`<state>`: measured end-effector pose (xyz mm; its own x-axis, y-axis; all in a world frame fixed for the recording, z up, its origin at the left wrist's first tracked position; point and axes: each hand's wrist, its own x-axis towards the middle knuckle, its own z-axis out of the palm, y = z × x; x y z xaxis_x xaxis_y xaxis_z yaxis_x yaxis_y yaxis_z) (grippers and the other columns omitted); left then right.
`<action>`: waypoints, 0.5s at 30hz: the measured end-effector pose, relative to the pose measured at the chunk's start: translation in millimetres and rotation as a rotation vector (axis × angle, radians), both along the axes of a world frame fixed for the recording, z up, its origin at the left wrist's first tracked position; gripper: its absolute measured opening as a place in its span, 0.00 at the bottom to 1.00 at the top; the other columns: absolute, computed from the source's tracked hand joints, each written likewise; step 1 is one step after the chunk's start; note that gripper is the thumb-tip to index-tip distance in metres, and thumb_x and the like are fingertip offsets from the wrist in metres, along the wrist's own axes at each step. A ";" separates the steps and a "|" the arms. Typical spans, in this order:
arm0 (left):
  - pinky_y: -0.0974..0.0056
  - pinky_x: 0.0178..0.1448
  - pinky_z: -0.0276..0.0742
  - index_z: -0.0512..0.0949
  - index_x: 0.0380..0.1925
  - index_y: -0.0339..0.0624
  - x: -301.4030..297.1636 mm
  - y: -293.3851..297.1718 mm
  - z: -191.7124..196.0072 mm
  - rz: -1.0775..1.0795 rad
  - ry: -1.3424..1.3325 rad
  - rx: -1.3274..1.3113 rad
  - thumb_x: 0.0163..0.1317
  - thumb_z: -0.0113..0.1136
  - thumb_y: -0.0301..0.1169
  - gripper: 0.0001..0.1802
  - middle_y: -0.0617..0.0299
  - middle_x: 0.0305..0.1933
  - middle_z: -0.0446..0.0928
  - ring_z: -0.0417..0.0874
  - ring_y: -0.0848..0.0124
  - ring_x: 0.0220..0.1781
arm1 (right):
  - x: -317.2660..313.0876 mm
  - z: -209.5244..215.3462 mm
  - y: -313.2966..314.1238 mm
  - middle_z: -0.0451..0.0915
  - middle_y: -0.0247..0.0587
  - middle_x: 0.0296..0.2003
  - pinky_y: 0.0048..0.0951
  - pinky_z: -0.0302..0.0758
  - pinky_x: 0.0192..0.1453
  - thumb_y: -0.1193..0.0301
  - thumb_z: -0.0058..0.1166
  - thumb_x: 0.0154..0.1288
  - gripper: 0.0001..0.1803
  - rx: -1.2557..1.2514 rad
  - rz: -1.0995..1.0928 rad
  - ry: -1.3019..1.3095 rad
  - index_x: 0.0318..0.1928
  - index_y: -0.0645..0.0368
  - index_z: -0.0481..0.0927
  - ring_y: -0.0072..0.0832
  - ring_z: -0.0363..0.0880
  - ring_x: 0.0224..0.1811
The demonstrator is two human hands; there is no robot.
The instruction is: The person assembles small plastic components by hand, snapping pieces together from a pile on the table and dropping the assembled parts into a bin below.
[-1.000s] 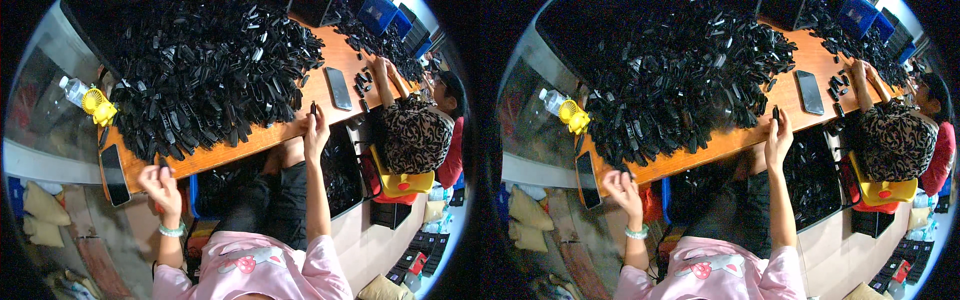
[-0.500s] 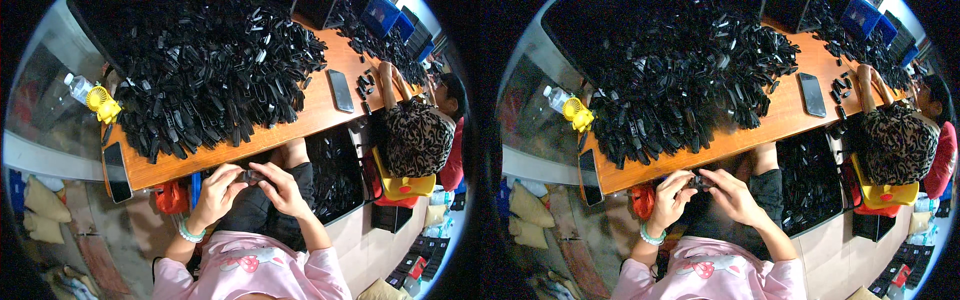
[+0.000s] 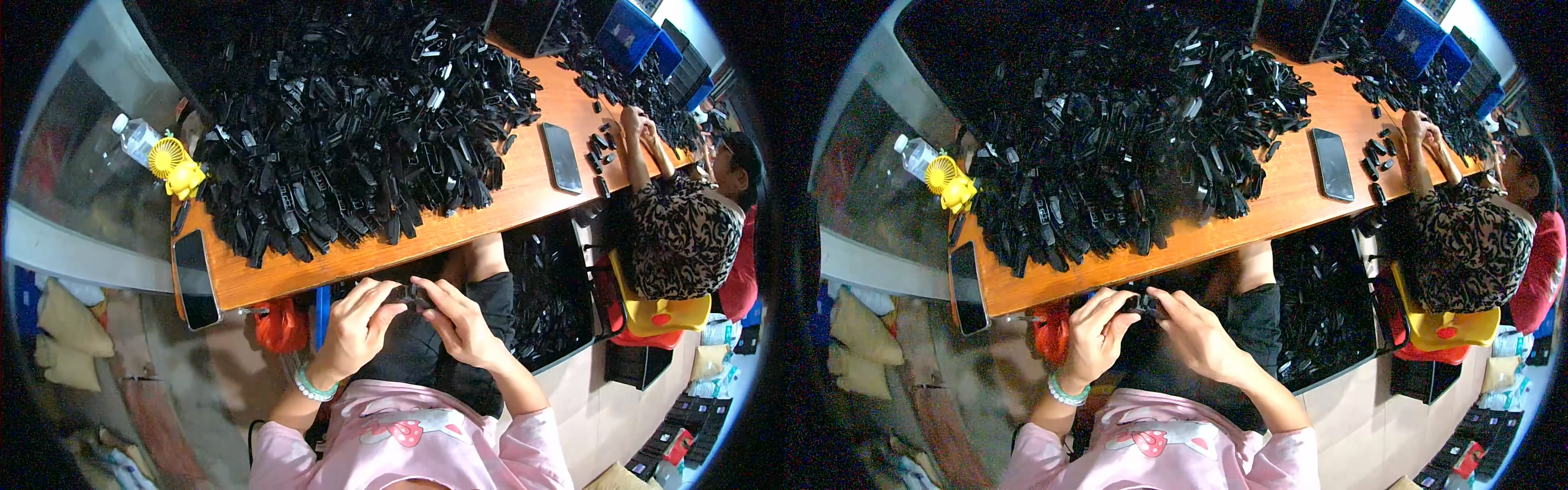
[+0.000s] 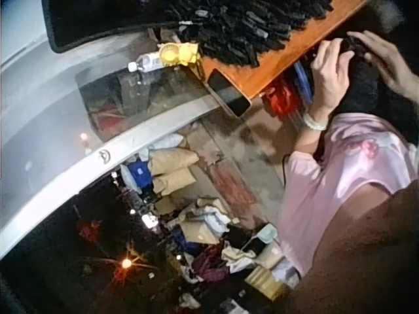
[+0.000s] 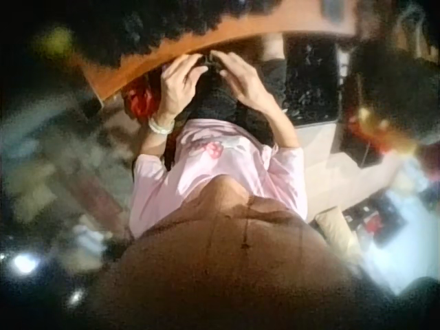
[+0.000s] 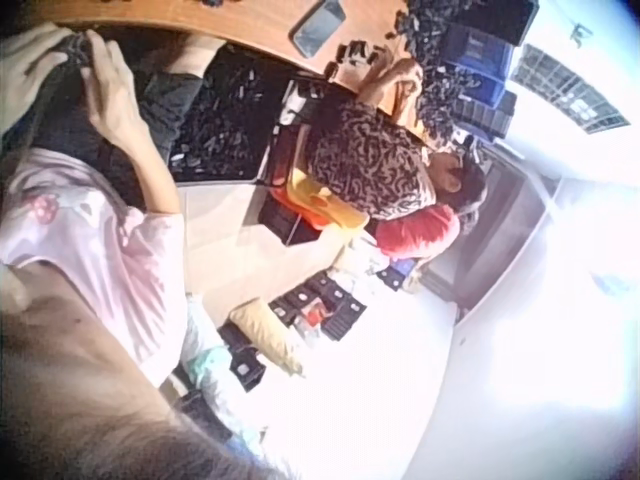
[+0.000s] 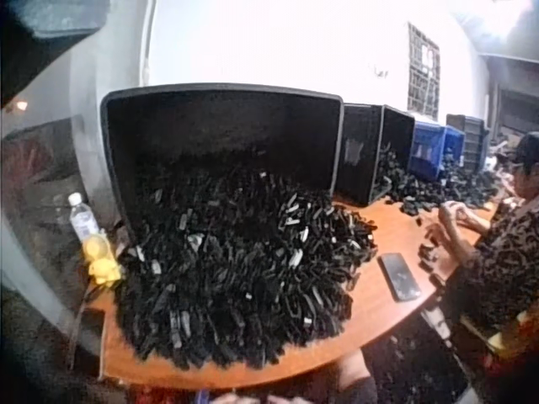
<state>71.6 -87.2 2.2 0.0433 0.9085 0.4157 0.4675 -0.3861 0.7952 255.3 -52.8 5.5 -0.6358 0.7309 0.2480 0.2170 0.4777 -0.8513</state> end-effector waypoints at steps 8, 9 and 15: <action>0.62 0.29 0.72 0.75 0.38 0.28 -1.9 -3.1 -0.7 -0.018 -0.016 -0.015 0.53 0.62 0.22 0.13 0.49 0.30 0.75 0.77 0.57 0.26 | 1.0 -0.1 -1.1 0.67 0.50 0.33 0.33 0.69 0.39 0.84 0.47 0.57 0.26 0.039 0.026 -0.029 0.58 0.68 0.64 0.42 0.68 0.33; 0.63 0.28 0.71 0.75 0.38 0.29 -3.2 -2.6 1.1 -0.030 0.038 0.040 0.52 0.62 0.23 0.13 0.49 0.29 0.74 0.77 0.57 0.25 | 2.1 -3.7 -1.2 0.67 0.50 0.33 0.33 0.69 0.39 0.84 0.47 0.57 0.26 0.039 0.025 -0.028 0.58 0.68 0.64 0.42 0.68 0.33; 0.61 0.28 0.73 0.74 0.38 0.28 -6.0 -3.2 10.2 -0.058 0.156 -0.001 0.54 0.62 0.23 0.13 0.49 0.30 0.74 0.78 0.56 0.27 | -3.6 -12.6 -3.6 0.68 0.50 0.33 0.35 0.70 0.37 0.85 0.49 0.50 0.27 0.298 0.012 -0.125 0.55 0.70 0.66 0.41 0.68 0.32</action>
